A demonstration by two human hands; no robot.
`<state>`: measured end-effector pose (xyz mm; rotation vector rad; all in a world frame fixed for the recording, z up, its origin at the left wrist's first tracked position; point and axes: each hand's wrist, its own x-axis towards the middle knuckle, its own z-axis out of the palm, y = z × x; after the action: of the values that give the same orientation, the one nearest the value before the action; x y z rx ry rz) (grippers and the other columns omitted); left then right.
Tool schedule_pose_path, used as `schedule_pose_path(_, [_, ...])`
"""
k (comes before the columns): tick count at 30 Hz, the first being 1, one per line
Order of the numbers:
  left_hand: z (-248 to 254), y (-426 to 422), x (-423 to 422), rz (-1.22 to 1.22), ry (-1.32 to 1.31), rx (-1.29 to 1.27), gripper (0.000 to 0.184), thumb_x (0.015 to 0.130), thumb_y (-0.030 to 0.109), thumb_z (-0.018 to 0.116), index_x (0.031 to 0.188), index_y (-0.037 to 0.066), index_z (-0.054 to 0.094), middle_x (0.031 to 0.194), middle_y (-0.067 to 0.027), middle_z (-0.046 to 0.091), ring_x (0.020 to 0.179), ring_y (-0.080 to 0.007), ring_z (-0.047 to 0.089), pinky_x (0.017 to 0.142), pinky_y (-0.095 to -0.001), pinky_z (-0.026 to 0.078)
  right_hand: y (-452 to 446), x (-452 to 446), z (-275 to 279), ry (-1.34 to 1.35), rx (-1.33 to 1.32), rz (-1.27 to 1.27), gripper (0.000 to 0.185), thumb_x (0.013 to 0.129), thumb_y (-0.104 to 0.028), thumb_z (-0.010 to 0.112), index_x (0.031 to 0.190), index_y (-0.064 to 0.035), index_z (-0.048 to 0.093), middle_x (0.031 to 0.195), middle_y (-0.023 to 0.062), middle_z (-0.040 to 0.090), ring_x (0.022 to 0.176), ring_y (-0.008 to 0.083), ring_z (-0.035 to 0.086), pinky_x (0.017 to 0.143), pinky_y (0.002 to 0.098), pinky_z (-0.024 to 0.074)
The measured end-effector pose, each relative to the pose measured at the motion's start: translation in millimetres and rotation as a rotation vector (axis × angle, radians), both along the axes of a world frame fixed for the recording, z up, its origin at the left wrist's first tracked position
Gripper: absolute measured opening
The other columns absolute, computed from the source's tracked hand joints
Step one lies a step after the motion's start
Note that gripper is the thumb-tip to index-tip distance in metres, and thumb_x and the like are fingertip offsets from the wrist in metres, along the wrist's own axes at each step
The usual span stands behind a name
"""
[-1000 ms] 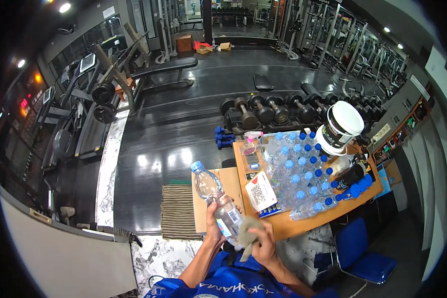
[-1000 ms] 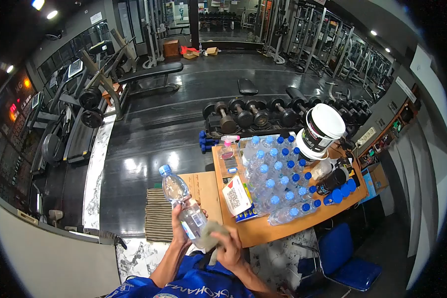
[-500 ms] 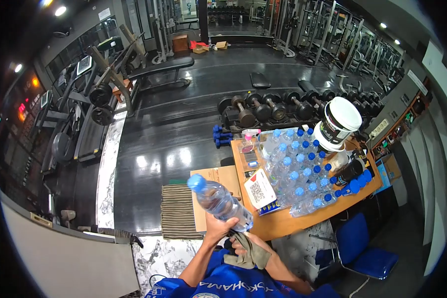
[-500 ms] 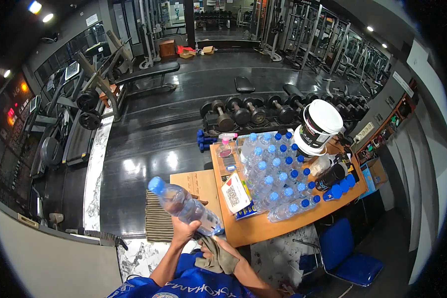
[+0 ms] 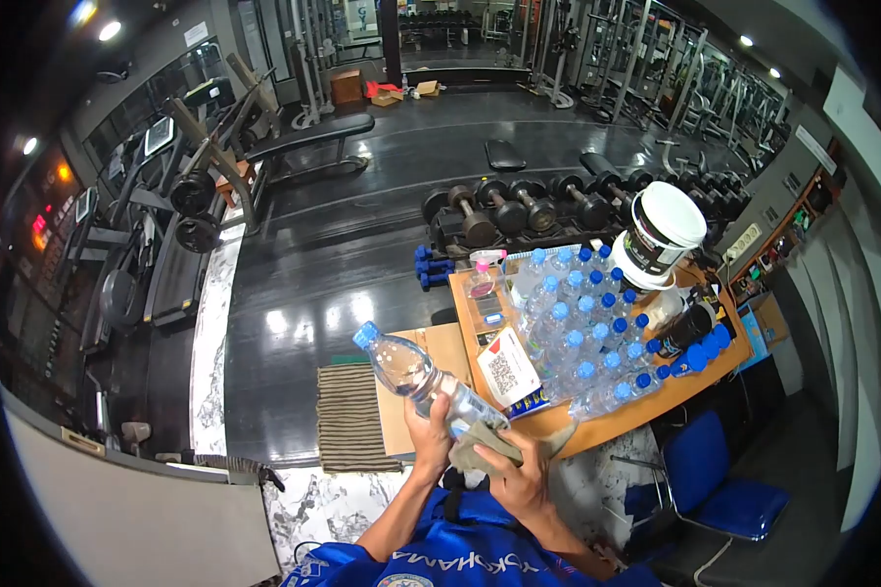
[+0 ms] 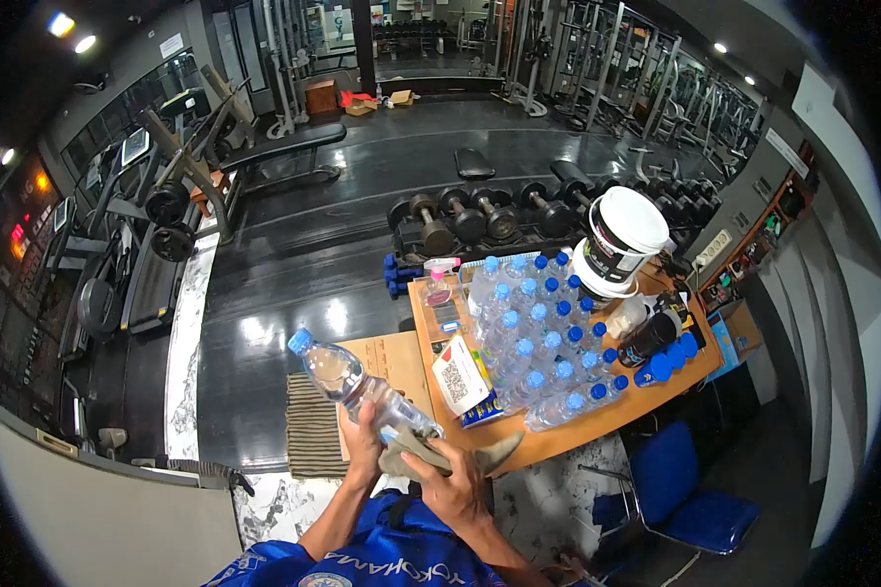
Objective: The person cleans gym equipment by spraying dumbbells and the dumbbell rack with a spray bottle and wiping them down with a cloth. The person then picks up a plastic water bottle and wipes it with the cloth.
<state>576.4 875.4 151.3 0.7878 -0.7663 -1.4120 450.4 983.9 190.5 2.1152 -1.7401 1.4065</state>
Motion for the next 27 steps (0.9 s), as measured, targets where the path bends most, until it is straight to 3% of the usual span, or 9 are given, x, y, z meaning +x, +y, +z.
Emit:
schedule_pose_path(2, [12, 1, -5, 0.012, 0.028, 0.020, 0.046, 0.088, 0.029, 0.069, 0.120, 0.003, 0.049, 0.104, -0.0093, 0.060, 0.094, -0.0201, 0.063, 0.083, -0.0363, 0.053, -5, -2, -7, 0.088, -0.077, 0.006, 0.045, 0.077, 0.003, 0.062, 0.119, -0.0131, 0.063, 0.106, 0.0133, 0.058, 0.090, 0.0348, 0.061, 0.077, 0.0428, 0.0501])
schedule_pose_path(8, [47, 8, 1, -0.161, 0.264, 0.223, 0.052, 0.091, 0.052, 0.053, 0.113, 0.004, 0.052, 0.093, -0.0105, 0.060, 0.082, -0.0255, 0.064, 0.076, -0.0412, 0.055, -18, -25, -43, -0.546, 0.127, -0.216, 0.042, 0.087, -0.003, 0.053, 0.129, -0.0009, 0.052, 0.125, 0.0193, 0.056, 0.108, 0.0356, 0.059, 0.091, 0.0405, 0.0473])
schedule_pose_path(11, [61, 6, 5, -0.232, 0.345, 0.300, 0.055, 0.091, 0.056, 0.047, 0.109, 0.004, 0.054, 0.088, -0.0100, 0.059, 0.081, -0.0260, 0.063, 0.076, -0.0396, 0.054, -15, -10, -23, -0.572, -0.037, -0.314, 0.041, 0.089, -0.007, 0.051, 0.129, 0.0036, 0.050, 0.131, 0.0228, 0.052, 0.117, 0.0355, 0.055, 0.095, 0.0403, 0.0450])
schedule_pose_path(15, [86, -5, -6, -0.128, 0.417, 0.368, 0.055, 0.089, 0.057, 0.046, 0.100, 0.003, 0.056, 0.083, -0.0146, 0.063, 0.074, -0.0269, 0.063, 0.070, -0.0376, 0.054, -5, 10, -7, -0.310, -0.413, -0.052, 0.047, 0.082, -0.011, 0.061, 0.129, -0.0096, 0.054, 0.119, 0.0205, 0.051, 0.111, 0.0376, 0.055, 0.092, 0.0449, 0.0484])
schedule_pose_path(17, [81, -12, -8, -0.153, 0.467, 0.381, 0.055, 0.089, 0.057, 0.047, 0.098, 0.003, 0.057, 0.081, -0.0160, 0.064, 0.070, -0.0275, 0.063, 0.068, -0.0373, 0.054, -6, 15, 20, -0.026, -0.254, 0.047, 0.049, 0.067, -0.004, 0.070, 0.113, -0.0190, 0.061, 0.115, 0.0156, 0.049, 0.103, 0.0345, 0.057, 0.086, 0.0448, 0.0517])
schedule_pose_path(19, [83, -16, -9, -0.150, 0.511, 0.393, 0.055, 0.089, 0.056, 0.048, 0.094, 0.003, 0.058, 0.077, -0.0160, 0.063, 0.068, -0.0275, 0.063, 0.066, -0.0362, 0.055, -16, 18, 7, 0.059, -0.351, 0.025, 0.047, 0.069, -0.001, 0.067, 0.111, -0.0197, 0.061, 0.114, 0.0157, 0.050, 0.103, 0.0345, 0.057, 0.086, 0.0440, 0.0516])
schedule_pose_path(22, [80, -19, -4, -0.079, 0.571, 0.424, 0.056, 0.089, 0.057, 0.047, 0.093, 0.001, 0.058, 0.077, -0.0163, 0.063, 0.068, -0.0265, 0.062, 0.067, -0.0359, 0.055, -21, 18, -22, -0.150, -0.362, -0.020, 0.044, 0.072, 0.002, 0.063, 0.112, -0.0139, 0.061, 0.113, 0.0175, 0.052, 0.102, 0.0357, 0.056, 0.087, 0.0445, 0.0497])
schedule_pose_path(25, [83, -21, 5, -0.092, 0.626, 0.425, 0.057, 0.089, 0.057, 0.047, 0.092, 0.001, 0.057, 0.078, -0.0165, 0.062, 0.069, -0.0259, 0.062, 0.067, -0.0356, 0.055, -23, 16, -22, -0.239, -0.039, -0.156, 0.031, 0.078, -0.004, 0.062, 0.109, -0.0036, 0.056, 0.108, 0.0194, 0.052, 0.100, 0.0386, 0.055, 0.088, 0.0444, 0.0465])
schedule_pose_path(27, [84, -20, 7, -0.079, 0.583, 0.419, 0.057, 0.089, 0.057, 0.047, 0.093, 0.001, 0.057, 0.078, -0.0167, 0.062, 0.070, -0.0265, 0.062, 0.067, -0.0360, 0.054, -24, 17, -18, -0.375, -0.031, -0.137, 0.032, 0.081, -0.009, 0.062, 0.110, 0.0008, 0.053, 0.105, 0.0209, 0.052, 0.099, 0.0378, 0.055, 0.089, 0.0437, 0.0449])
